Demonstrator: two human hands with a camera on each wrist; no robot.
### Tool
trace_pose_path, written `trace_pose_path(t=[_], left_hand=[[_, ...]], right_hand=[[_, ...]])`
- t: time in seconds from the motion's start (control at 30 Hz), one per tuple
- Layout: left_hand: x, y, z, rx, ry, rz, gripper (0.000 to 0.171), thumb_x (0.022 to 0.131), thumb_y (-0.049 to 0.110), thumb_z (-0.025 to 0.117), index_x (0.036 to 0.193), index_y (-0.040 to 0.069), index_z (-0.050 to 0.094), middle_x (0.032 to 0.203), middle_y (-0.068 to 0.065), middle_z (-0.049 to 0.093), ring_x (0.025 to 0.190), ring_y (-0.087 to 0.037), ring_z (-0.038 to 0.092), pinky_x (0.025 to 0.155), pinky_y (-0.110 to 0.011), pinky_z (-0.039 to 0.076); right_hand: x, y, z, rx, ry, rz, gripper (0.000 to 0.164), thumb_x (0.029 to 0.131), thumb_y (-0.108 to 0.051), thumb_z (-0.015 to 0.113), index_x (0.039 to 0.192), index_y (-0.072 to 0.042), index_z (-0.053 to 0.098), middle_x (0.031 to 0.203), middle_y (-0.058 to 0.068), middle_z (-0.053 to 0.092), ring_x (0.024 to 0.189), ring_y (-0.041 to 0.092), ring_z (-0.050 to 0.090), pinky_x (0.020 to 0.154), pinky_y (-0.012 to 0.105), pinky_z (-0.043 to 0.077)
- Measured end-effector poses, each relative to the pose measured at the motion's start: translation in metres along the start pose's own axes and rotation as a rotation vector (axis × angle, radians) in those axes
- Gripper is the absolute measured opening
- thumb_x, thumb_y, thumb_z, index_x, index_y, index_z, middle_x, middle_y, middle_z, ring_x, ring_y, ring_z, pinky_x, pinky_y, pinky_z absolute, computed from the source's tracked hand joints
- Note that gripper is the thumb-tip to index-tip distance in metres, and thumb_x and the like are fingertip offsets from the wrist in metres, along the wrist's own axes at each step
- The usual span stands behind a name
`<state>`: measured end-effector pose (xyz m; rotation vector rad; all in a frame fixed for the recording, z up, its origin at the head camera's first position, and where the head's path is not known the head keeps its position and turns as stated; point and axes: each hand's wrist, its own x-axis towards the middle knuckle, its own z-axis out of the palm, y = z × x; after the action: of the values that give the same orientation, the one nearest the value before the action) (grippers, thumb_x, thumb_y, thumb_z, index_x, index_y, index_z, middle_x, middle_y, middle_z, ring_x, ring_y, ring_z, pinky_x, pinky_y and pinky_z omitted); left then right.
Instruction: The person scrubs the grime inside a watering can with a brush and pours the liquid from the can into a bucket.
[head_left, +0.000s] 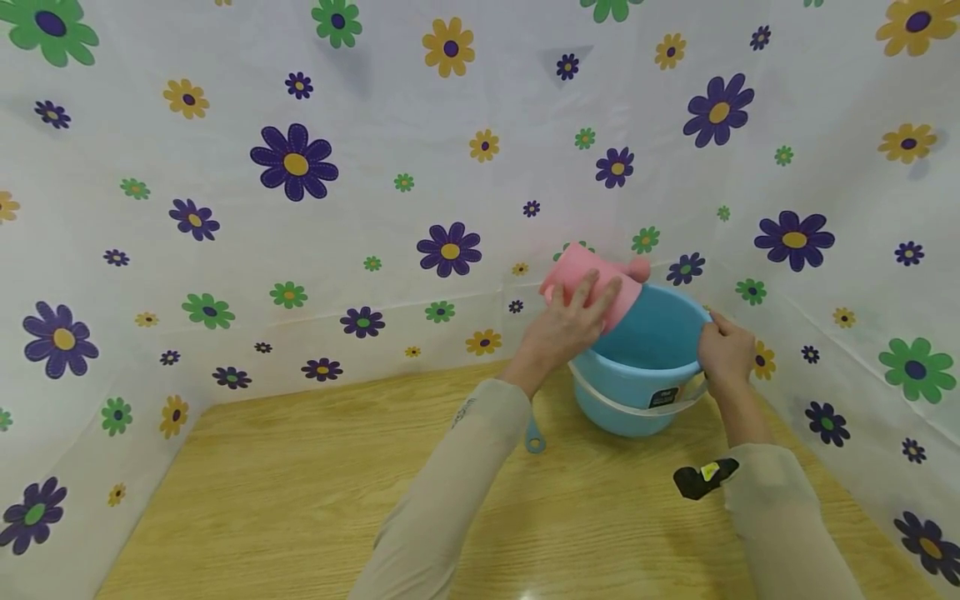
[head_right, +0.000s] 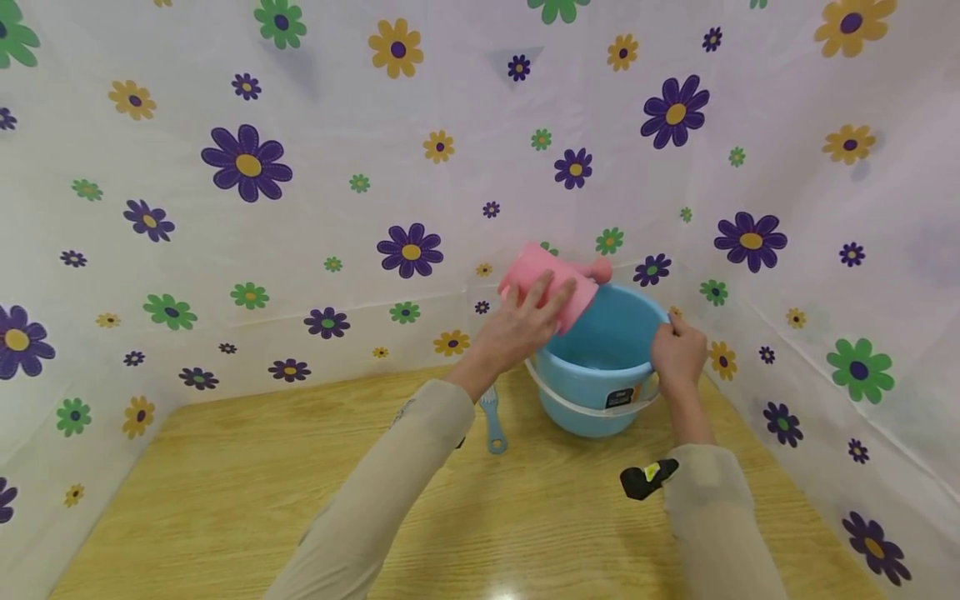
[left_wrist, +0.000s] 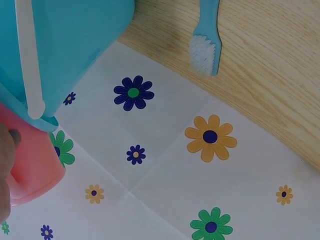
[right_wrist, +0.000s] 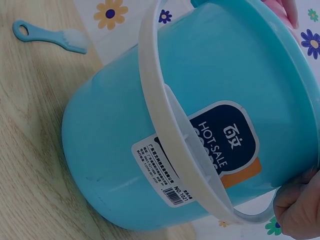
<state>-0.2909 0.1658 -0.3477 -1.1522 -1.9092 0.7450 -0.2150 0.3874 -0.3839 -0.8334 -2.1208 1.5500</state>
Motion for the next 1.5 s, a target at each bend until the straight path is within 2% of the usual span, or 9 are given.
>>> trace_pose_path(t=[0.27, 0.53, 0.6, 0.8, 1.1, 1.23, 1.33, 1.5], left_hand=[[-0.0004, -0.0020, 0.0027, 0.008, 0.030, -0.007, 0.039, 0.098, 0.009, 0.049, 0.133, 0.025, 0.055, 0.153, -0.008, 0.027, 0.136, -0.035, 0.033, 0.093, -0.047, 0.050], [-0.0005, -0.0058, 0.0013, 0.026, -0.011, 0.009, 0.041, 0.097, 0.009, 0.051, 0.134, 0.025, 0.054, 0.155, -0.009, 0.024, 0.137, -0.036, 0.030, 0.093, -0.046, 0.050], [-0.0005, -0.0068, 0.0009, 0.027, -0.018, 0.012, 0.041, 0.097, 0.008, 0.051, 0.134, 0.025, 0.054, 0.155, -0.009, 0.024, 0.137, -0.036, 0.030, 0.093, -0.047, 0.050], [-0.0005, -0.0091, 0.0010, 0.031, -0.027, 0.020, 0.039, 0.097, 0.008, 0.051, 0.130, 0.026, 0.058, 0.155, -0.008, 0.023, 0.138, -0.035, 0.029, 0.094, -0.047, 0.050], [0.0015, -0.0084, 0.0001, 0.034, -0.035, 0.042, 0.037, 0.096, 0.009, 0.053, 0.129, 0.025, 0.060, 0.155, -0.010, 0.023, 0.138, -0.034, 0.029, 0.095, -0.049, 0.048], [0.0040, -0.0079, -0.0010, 0.047, -0.013, 0.054, 0.036, 0.096, 0.009, 0.052, 0.128, 0.025, 0.060, 0.153, -0.011, 0.027, 0.137, -0.034, 0.029, 0.094, -0.050, 0.048], [0.0058, -0.0075, -0.0025, 0.068, 0.023, 0.055, 0.033, 0.096, 0.010, 0.052, 0.123, 0.025, 0.063, 0.149, -0.012, 0.032, 0.134, -0.034, 0.031, 0.092, -0.050, 0.050], [0.0079, -0.0046, -0.0054, 0.118, 0.090, 0.053, 0.030, 0.095, 0.010, 0.048, 0.113, 0.023, 0.068, 0.135, -0.008, 0.041, 0.117, -0.028, 0.040, 0.081, -0.041, 0.055]], right_hand=[[-0.0037, -0.0018, 0.0003, 0.014, 0.018, -0.013, 0.048, 0.096, -0.021, 0.030, 0.143, -0.014, 0.036, 0.149, 0.008, 0.033, 0.138, 0.029, 0.027, 0.109, 0.046, 0.032], [-0.0059, -0.0036, 0.0020, 0.026, 0.021, -0.023, 0.047, 0.096, -0.020, 0.030, 0.142, -0.015, 0.036, 0.149, 0.008, 0.034, 0.138, 0.028, 0.028, 0.109, 0.047, 0.031], [-0.0062, -0.0041, 0.0025, 0.025, 0.023, -0.025, 0.047, 0.096, -0.020, 0.030, 0.142, -0.015, 0.036, 0.149, 0.008, 0.034, 0.138, 0.028, 0.029, 0.108, 0.048, 0.032], [-0.0061, -0.0035, 0.0042, 0.021, 0.025, -0.025, 0.047, 0.096, -0.019, 0.030, 0.143, -0.014, 0.036, 0.149, 0.007, 0.034, 0.136, 0.024, 0.033, 0.101, 0.037, 0.042], [-0.0069, -0.0021, 0.0042, 0.034, 0.025, -0.025, 0.048, 0.096, -0.019, 0.029, 0.143, -0.014, 0.036, 0.149, 0.009, 0.033, 0.136, 0.027, 0.033, 0.106, 0.042, 0.038], [-0.0072, -0.0023, 0.0027, 0.028, 0.026, -0.019, 0.048, 0.096, -0.019, 0.029, 0.143, -0.015, 0.036, 0.149, 0.008, 0.033, 0.135, 0.025, 0.034, 0.103, 0.037, 0.042], [-0.0065, -0.0023, 0.0022, 0.020, 0.029, -0.018, 0.047, 0.096, -0.019, 0.029, 0.143, -0.015, 0.036, 0.148, 0.007, 0.034, 0.132, 0.022, 0.038, 0.092, 0.031, 0.045], [-0.0051, -0.0017, 0.0012, 0.013, 0.036, -0.025, 0.047, 0.097, -0.020, 0.029, 0.143, -0.015, 0.036, 0.148, 0.007, 0.035, 0.125, 0.022, 0.043, 0.082, 0.027, 0.045]])
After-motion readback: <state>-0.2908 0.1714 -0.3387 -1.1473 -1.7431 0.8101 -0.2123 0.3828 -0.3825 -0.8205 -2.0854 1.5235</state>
